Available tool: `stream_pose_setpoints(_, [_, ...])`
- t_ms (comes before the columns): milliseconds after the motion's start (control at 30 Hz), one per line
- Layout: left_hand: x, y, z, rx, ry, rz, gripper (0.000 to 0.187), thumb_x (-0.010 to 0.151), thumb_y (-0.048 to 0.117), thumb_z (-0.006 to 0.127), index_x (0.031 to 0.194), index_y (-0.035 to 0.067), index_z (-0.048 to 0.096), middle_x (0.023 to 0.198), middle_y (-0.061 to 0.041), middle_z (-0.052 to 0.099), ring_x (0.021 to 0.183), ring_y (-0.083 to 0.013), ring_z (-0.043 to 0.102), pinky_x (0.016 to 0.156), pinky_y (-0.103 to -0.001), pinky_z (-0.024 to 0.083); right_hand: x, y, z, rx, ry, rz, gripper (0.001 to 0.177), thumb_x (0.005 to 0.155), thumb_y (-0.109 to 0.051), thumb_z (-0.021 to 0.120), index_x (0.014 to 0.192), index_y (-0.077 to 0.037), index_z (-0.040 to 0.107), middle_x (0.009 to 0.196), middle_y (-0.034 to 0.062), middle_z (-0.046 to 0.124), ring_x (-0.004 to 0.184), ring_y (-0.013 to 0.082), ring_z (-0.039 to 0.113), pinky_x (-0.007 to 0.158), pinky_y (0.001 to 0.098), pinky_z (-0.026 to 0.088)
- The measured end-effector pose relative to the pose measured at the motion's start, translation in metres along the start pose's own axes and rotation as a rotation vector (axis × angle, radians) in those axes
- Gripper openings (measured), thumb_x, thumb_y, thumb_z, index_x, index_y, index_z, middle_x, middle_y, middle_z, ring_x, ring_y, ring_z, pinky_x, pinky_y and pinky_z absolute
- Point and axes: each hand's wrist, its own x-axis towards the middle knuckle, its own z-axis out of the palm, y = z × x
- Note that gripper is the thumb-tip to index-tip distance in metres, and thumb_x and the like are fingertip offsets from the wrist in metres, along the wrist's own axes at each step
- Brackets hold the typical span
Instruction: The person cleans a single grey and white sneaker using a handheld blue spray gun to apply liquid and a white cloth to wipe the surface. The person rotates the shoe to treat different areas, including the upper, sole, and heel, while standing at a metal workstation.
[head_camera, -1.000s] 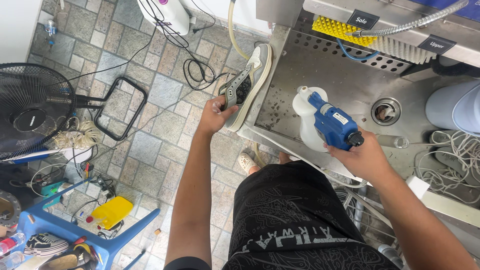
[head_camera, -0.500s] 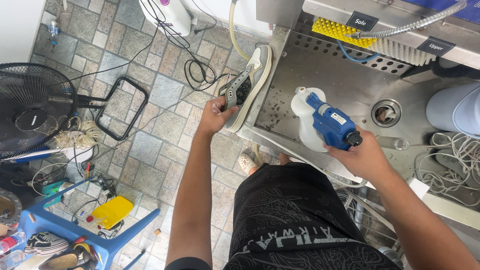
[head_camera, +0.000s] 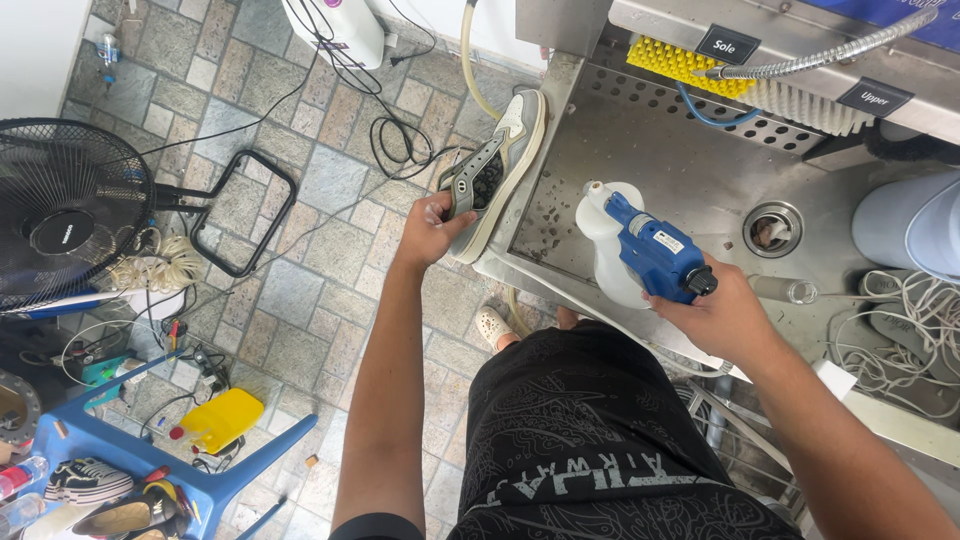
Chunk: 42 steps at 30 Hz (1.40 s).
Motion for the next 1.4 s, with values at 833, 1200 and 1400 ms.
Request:
stream_pose_setpoints(833, [0.004, 0.004, 0.002, 0.052, 0.047, 0.030, 0.015, 0.088, 0.007, 0.076, 0.101, 0.001, 0.073, 0.089, -0.004, 0.076, 0.081, -0.0111, 0.067, 0.075, -0.028, 0.052, -0.002, -0.002, 0.001, 0.030, -0.054, 0.053, 0.042, 0.076, -0.010, 0.083, 0.115, -0.002, 0.070, 0.086, 0.0103, 0.075, 0.072, 0.0161, 0.066, 0.068, 0.0330, 0.054])
stream_pose_setpoints(1200, [0.006, 0.065, -0.062, 0.403, 0.210, -0.230, 0.021, 0.092, 0.023, 0.071, 0.109, 0.012, 0.074, 0.105, -0.009, 0.075, 0.090, -0.0171, 0.070, 0.080, -0.033, 0.056, 0.000, 0.035, 0.074, 0.492, -0.275, 0.037, 0.022, 0.081, -0.004, 0.081, 0.100, 0.001, 0.071, 0.087, 0.0104, 0.076, 0.077, 0.0162, 0.073, 0.074, 0.0327, 0.061])
stream_pose_setpoints(1400, [-0.028, 0.069, -0.126, 0.518, 0.296, 0.191, 0.019, 0.095, 0.013, 0.075, 0.108, 0.000, 0.070, 0.101, -0.011, 0.073, 0.088, -0.0207, 0.067, 0.082, -0.035, 0.053, 0.015, 0.012, 0.130, 0.567, -0.502, -0.198, 0.034, 0.078, -0.002, 0.076, 0.111, -0.003, 0.067, 0.102, 0.0051, 0.075, 0.093, 0.0126, 0.073, 0.087, 0.0313, 0.061])
